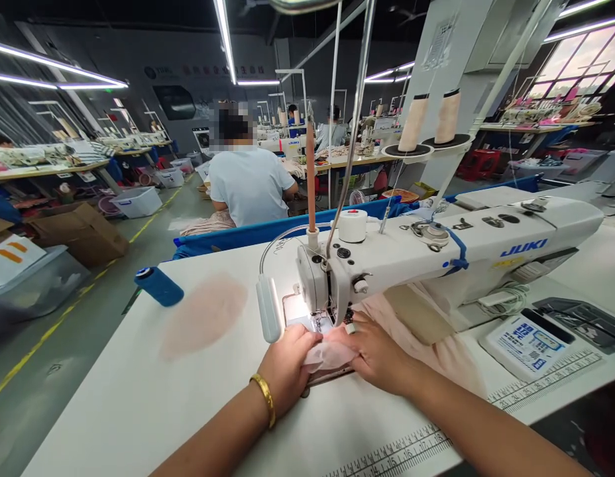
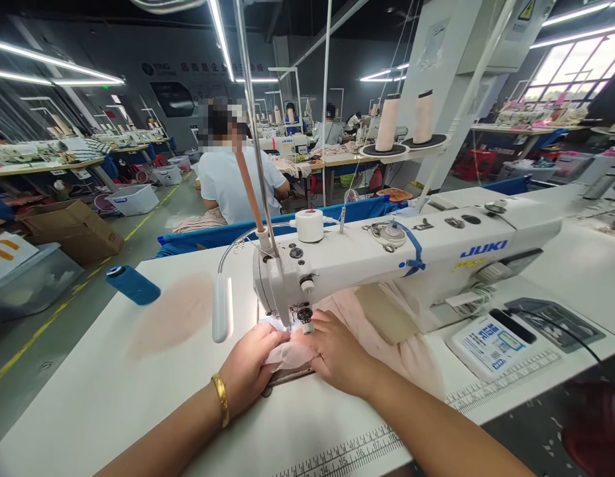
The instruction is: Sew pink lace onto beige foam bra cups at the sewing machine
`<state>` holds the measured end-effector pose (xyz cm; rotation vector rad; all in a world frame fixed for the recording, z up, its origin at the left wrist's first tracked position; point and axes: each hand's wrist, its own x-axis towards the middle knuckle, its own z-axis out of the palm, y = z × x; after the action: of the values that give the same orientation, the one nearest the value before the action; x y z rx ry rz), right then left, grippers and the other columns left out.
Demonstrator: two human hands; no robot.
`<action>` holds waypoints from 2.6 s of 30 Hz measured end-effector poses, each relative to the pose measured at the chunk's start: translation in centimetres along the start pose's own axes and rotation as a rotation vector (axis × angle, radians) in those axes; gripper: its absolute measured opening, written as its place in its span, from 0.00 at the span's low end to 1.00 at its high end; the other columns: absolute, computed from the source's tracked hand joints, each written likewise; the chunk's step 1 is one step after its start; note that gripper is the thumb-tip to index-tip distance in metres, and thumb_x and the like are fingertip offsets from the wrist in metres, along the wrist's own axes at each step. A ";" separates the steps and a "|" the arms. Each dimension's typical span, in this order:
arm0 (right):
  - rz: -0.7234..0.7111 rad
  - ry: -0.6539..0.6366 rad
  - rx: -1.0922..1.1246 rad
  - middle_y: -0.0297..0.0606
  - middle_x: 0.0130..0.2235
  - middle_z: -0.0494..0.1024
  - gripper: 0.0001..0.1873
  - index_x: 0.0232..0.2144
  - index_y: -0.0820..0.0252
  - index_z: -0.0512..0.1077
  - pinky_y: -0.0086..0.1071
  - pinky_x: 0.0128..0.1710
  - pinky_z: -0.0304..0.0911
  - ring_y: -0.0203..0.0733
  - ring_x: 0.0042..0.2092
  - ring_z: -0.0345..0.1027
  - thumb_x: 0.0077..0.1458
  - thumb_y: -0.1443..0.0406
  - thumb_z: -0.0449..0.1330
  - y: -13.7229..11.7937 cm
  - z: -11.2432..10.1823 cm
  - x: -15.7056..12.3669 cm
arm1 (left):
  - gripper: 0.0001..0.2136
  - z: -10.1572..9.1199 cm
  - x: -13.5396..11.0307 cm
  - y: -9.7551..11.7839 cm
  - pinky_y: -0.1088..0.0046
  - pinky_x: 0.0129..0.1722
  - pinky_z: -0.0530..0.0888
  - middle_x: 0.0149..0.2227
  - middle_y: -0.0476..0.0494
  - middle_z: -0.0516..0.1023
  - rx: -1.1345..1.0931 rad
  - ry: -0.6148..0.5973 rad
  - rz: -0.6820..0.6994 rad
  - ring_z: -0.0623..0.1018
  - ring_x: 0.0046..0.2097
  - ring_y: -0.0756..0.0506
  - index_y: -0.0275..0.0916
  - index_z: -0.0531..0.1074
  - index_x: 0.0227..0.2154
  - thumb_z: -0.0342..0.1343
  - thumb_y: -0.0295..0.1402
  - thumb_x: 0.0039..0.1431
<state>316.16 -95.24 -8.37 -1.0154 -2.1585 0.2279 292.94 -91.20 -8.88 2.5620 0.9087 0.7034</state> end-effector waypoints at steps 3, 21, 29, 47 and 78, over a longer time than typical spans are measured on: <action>0.066 0.151 0.057 0.40 0.35 0.79 0.11 0.35 0.56 0.75 0.37 0.41 0.66 0.47 0.40 0.70 0.63 0.72 0.53 0.1 0.6 0.3 | 0.12 0.3 0.7 -0.4 0.71 0.33 0.72 0.36 0.43 0.73 -0.085 -0.010 -0.094 0.74 0.35 0.44 0.43 0.78 0.38 0.50 0.28 0.61; 0.361 0.296 0.247 0.31 0.22 0.67 0.17 0.22 0.58 0.64 0.28 0.28 0.55 0.37 0.26 0.60 0.62 0.60 0.53 -1.1 1.4 1.1 | 0.12 0.0 1.6 0.2 0.67 0.41 0.75 0.34 0.44 0.74 -0.249 0.098 -0.239 0.76 0.40 0.43 0.41 0.75 0.29 0.47 0.29 0.60; 0.356 0.275 0.234 0.29 0.20 0.62 0.18 0.20 0.57 0.58 0.28 0.26 0.51 0.35 0.24 0.55 0.60 0.59 0.54 -1.3 1.3 1.0 | 0.10 0.6 1.4 -0.5 0.64 0.45 0.76 0.38 0.42 0.74 -0.217 0.111 -0.156 0.76 0.43 0.41 0.41 0.77 0.32 0.50 0.26 0.58; 0.227 0.242 0.224 0.34 0.25 0.73 0.12 0.25 0.58 0.71 0.29 0.30 0.58 0.38 0.28 0.66 0.59 0.65 0.53 -1.7 1.2 0.9 | 0.06 0.9 1.4 -0.2 0.65 0.44 0.77 0.39 0.43 0.75 -0.222 0.173 -0.144 0.76 0.42 0.42 0.42 0.76 0.32 0.54 0.29 0.58; 0.310 0.213 0.322 0.34 0.27 0.76 0.13 0.27 0.58 0.73 0.29 0.33 0.60 0.39 0.31 0.67 0.62 0.61 0.54 -2.0 1.2 1.0 | 0.09 0.6 1.6 0.6 0.64 0.44 0.78 0.42 0.45 0.76 -0.260 0.178 -0.201 0.78 0.44 0.41 0.44 0.77 0.42 0.57 0.32 0.59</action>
<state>313.68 -95.70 -7.82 -1.1238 -1.7002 0.5675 294.66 -90.72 -8.55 2.1739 1.0375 0.9322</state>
